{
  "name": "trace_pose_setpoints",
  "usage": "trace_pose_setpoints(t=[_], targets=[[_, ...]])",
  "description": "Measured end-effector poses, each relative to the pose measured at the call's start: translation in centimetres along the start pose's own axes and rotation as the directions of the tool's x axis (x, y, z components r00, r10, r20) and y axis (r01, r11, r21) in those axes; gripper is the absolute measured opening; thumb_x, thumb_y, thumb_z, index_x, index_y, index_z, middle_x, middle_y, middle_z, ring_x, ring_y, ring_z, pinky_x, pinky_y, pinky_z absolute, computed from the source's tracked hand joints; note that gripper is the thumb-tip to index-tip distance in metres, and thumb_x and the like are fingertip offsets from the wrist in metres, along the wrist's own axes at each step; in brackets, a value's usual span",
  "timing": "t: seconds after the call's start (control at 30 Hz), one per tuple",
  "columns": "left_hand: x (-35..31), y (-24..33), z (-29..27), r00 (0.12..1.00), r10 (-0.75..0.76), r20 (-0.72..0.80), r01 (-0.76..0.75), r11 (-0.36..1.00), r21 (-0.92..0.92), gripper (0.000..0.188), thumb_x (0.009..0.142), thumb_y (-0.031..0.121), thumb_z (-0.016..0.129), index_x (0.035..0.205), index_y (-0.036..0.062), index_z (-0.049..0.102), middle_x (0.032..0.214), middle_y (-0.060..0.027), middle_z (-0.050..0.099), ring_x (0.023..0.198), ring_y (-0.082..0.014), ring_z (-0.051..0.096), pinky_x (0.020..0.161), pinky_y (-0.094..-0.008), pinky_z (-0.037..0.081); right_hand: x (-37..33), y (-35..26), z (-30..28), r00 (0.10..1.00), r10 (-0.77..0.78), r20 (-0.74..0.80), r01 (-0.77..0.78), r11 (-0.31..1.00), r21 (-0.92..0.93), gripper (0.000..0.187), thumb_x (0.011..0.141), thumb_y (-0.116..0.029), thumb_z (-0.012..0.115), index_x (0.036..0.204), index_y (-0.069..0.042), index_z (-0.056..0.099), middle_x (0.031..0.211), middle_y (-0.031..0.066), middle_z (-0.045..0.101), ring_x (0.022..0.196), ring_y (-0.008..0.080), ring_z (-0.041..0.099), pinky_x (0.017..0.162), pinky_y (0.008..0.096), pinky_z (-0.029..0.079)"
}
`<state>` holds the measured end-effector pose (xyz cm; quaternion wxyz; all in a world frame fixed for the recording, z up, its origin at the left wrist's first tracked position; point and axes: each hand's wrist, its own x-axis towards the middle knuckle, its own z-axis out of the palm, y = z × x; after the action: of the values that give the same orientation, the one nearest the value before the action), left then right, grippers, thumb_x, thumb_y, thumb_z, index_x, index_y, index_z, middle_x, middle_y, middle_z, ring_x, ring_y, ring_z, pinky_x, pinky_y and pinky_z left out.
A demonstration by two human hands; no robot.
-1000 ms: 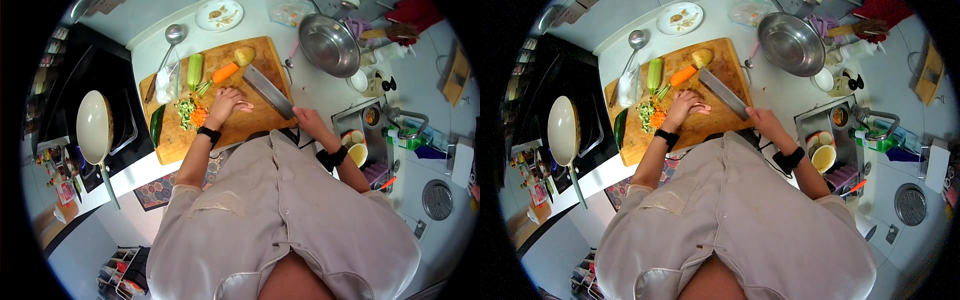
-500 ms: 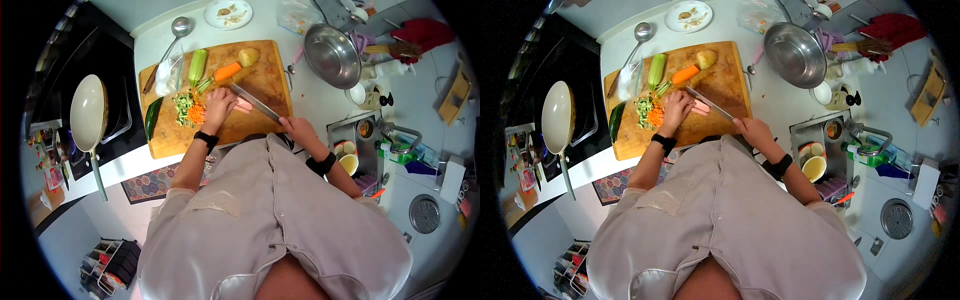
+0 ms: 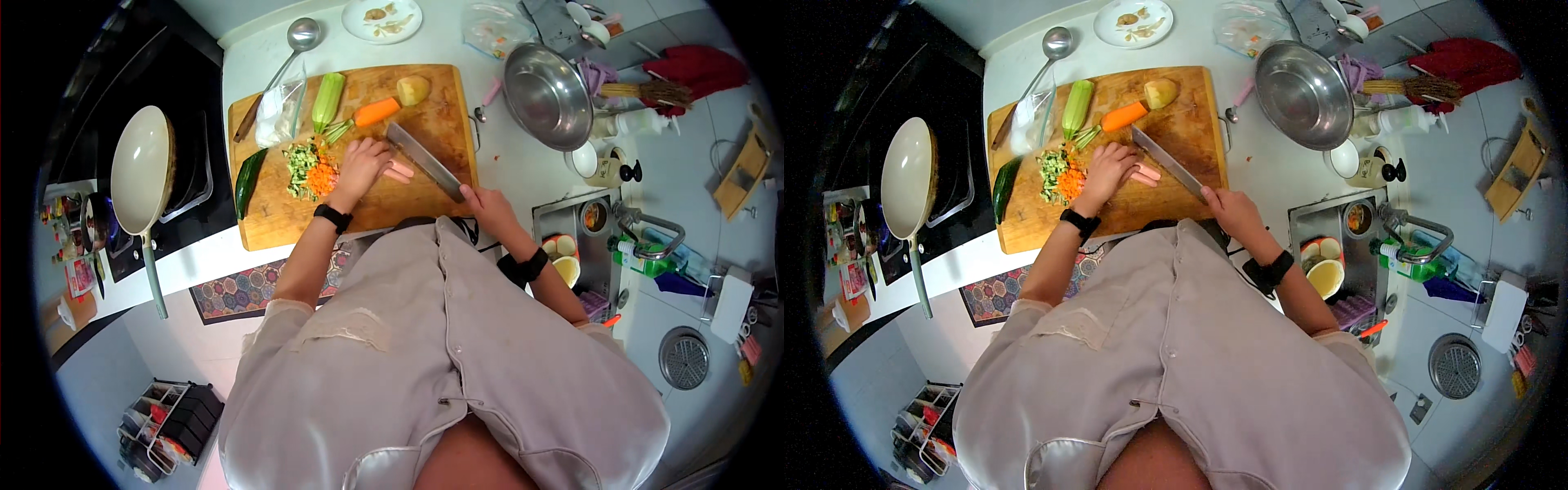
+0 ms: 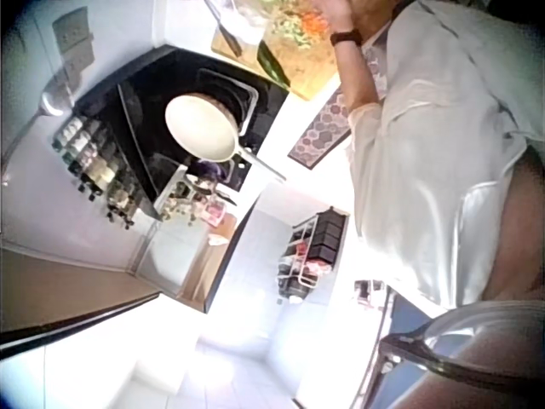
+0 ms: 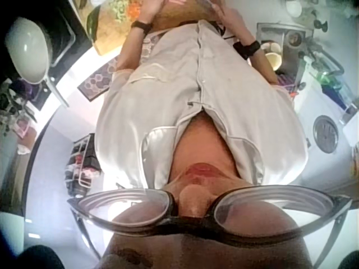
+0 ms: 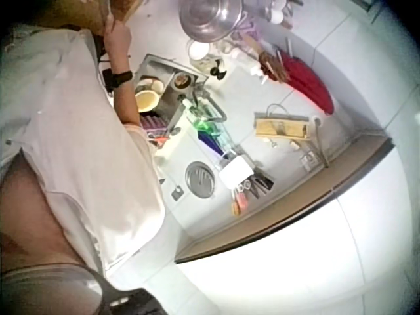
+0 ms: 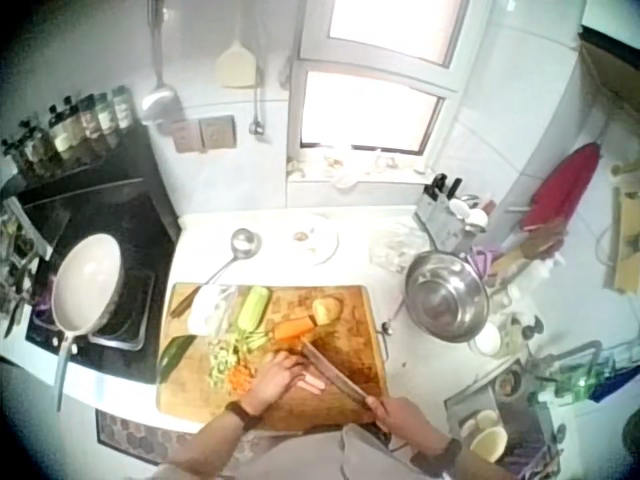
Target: The person dices a sausage and a cucumber on a wooden cutting board using a cleaver. The person peels a sausage, slices it lengthwise, then cross-cuts it into small pieces, and follows by slicing a peeled cucumber into rounds and then dicing those rounds.
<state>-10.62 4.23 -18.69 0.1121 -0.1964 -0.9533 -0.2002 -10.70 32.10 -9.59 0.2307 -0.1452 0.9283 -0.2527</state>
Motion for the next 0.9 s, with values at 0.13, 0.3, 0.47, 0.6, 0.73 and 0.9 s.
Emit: trace_pose_setpoints(t=[0.13, 0.3, 0.47, 0.6, 0.73, 0.9], targets=[[0.2, -0.3, 0.0, 0.998, 0.064, -0.013, -0.064, 0.997, 0.031, 0.018, 0.07, 0.015, 0.059, 0.086, 0.0111, 0.063, 0.095, 0.0009, 0.059, 0.091, -0.0168, 0.052, 0.076, -0.0312, 0.037, -0.1, 0.2, 0.2, 1.0, 0.006, -0.002, -0.006, 1.0, 0.018, 0.054, 0.093, -0.045, 0.037, 0.076, 0.0, 0.061, 0.07, 0.0236, 0.059, 0.067, 0.0418, 0.056, 0.061, 0.0477, 0.044], [-0.7, -0.8, 0.8, 0.978, 0.166, -0.128, -0.163, 0.986, 0.04, 0.017, 0.071, 0.014, 0.058, 0.086, 0.0107, 0.063, 0.089, -0.0002, 0.058, 0.088, -0.0176, 0.052, 0.072, -0.0306, 0.037, -0.1, 0.1, 0.1, 1.0, 0.016, 0.013, -0.016, 0.999, 0.043, 0.055, 0.093, -0.046, 0.037, 0.075, 0.001, 0.06, 0.07, 0.0242, 0.058, 0.067, 0.042, 0.056, 0.061, 0.0476, 0.043], [0.7, -0.3, 0.0, 0.996, 0.069, -0.054, -0.068, 0.997, 0.026, 0.012, 0.074, 0.015, 0.058, 0.084, 0.0121, 0.063, 0.087, -0.0005, 0.055, 0.089, -0.0175, 0.05, 0.074, -0.0319, 0.036, -0.1, 0.7, 0.5, 1.0, 0.014, -0.01, -0.014, 0.997, 0.081, 0.058, 0.093, -0.047, 0.036, 0.075, 0.003, 0.059, 0.069, 0.0245, 0.057, 0.068, 0.0421, 0.056, 0.061, 0.0474, 0.043], [1.3, -1.3, 0.2, 0.993, 0.068, 0.093, -0.069, 0.998, 0.008, 0.009, 0.074, 0.015, 0.058, 0.082, 0.0135, 0.062, 0.084, -0.0007, 0.052, 0.091, -0.0168, 0.048, 0.077, -0.0328, 0.034, -0.1, 0.7, -0.1, 0.995, 0.1, -0.002, -0.1, 0.993, 0.061, 0.059, 0.093, -0.048, 0.035, 0.075, 0.003, 0.059, 0.067, 0.0244, 0.057, 0.067, 0.0421, 0.056, 0.061, 0.047, 0.043], [1.9, -0.9, -0.9, 0.985, 0.115, 0.126, -0.122, 0.991, 0.051, 0.012, 0.073, 0.013, 0.058, 0.084, 0.0131, 0.063, 0.086, -0.0001, 0.053, 0.09, -0.0173, 0.049, 0.075, -0.032, 0.036, -0.3, 1.9, -0.3, 0.99, 0.136, -0.036, -0.131, 0.983, 0.128, 0.06, 0.093, -0.048, 0.035, 0.074, 0.003, 0.059, 0.067, 0.0253, 0.056, 0.066, 0.0419, 0.056, 0.06, 0.0464, 0.043], [0.0, -0.4, -0.7, 0.957, 0.277, -0.092, -0.269, 0.959, 0.09, 0.018, 0.071, 0.011, 0.057, 0.087, 0.0107, 0.065, 0.084, 0.0014, 0.053, 0.083, -0.0184, 0.051, 0.068, -0.0307, 0.038, -0.8, 2.3, -0.5, 0.99, 0.134, -0.052, -0.127, 0.984, 0.121, 0.06, 0.093, -0.049, 0.035, 0.075, 0.004, 0.06, 0.066, 0.0253, 0.056, 0.066, 0.0418, 0.056, 0.061, 0.0454, 0.043]])
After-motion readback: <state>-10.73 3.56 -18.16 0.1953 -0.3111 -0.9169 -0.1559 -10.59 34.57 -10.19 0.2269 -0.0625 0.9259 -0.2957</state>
